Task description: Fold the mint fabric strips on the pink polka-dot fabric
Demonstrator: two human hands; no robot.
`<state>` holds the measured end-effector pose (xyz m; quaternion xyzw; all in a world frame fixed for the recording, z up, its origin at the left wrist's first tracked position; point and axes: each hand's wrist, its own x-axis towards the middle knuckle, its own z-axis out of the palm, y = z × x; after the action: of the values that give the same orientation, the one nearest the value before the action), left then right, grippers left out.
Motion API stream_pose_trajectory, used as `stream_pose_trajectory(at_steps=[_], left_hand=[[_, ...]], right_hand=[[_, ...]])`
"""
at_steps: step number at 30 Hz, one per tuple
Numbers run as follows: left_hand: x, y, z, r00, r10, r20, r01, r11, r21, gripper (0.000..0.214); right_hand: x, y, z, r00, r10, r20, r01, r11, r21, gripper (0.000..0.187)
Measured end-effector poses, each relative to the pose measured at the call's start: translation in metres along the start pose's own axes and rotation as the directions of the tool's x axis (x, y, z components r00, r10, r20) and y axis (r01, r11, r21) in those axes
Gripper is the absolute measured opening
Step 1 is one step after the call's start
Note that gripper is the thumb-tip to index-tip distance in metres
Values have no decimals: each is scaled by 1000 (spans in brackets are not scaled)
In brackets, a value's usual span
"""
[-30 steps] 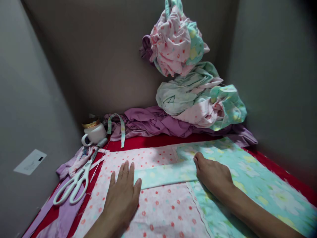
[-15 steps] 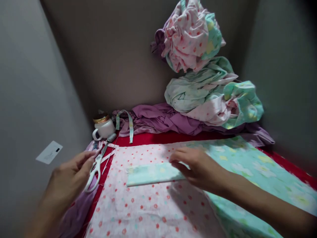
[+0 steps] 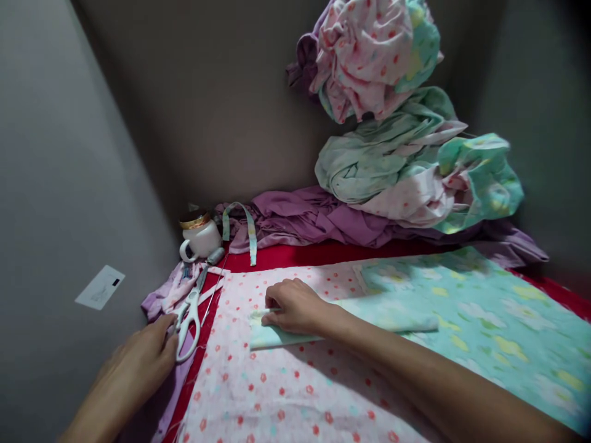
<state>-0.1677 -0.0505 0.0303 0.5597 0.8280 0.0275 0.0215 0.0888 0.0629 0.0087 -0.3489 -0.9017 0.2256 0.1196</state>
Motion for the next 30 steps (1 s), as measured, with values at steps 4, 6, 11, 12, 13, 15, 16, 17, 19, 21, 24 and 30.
stream_pose_trajectory(at_steps=[4, 6, 11, 12, 13, 15, 16, 17, 19, 21, 24, 30], left_hand=[[-7, 35, -5, 992, -72, -101, 44, 967, -252, 44], [-9, 56, 0, 986, -75, -146, -15, 846, -533, 38], [-3, 100, 21, 986, 99, 133, 68, 493, -867, 46], [-1, 106, 24, 978, 119, 170, 98, 459, -883, 47], [0, 109, 26, 970, 133, 202, 126, 437, -891, 49], [2, 112, 27, 953, 160, 256, 174, 403, -899, 52], [2, 112, 27, 945, 176, 274, 189, 390, -901, 54], [1, 111, 27, 938, 193, 287, 198, 381, -903, 55], [0, 108, 26, 931, 218, 294, 197, 379, -904, 56], [-1, 106, 28, 935, 214, 284, 180, 405, -896, 55], [-5, 105, 32, 976, 124, 182, 100, 487, -868, 49], [-18, 110, 33, 976, 170, -138, -218, 731, -646, 33]], right_hand=[[0, 4, -1, 999, -35, 0, 35, 998, 60, 19], [0, 6, -3, 998, -57, 10, 55, 992, 117, 16], [0, 11, -9, 994, -94, 49, 76, 951, 299, 17], [0, 12, -8, 994, -96, 56, 72, 940, 332, 18], [1, 14, -7, 993, -99, 62, 70, 929, 363, 18], [2, 17, -4, 992, -107, 71, 68, 907, 416, 19], [4, 19, -2, 991, -111, 71, 70, 898, 435, 20], [5, 21, -1, 991, -114, 66, 73, 891, 447, 20], [9, 23, 2, 994, -105, 40, 75, 889, 451, 20], [11, 23, 1, 997, -79, -3, 73, 900, 430, 22], [5, 22, -7, 997, -50, -61, 69, 931, 359, 22], [-49, 37, -44, 1000, -21, -13, 23, 990, 140, 15]])
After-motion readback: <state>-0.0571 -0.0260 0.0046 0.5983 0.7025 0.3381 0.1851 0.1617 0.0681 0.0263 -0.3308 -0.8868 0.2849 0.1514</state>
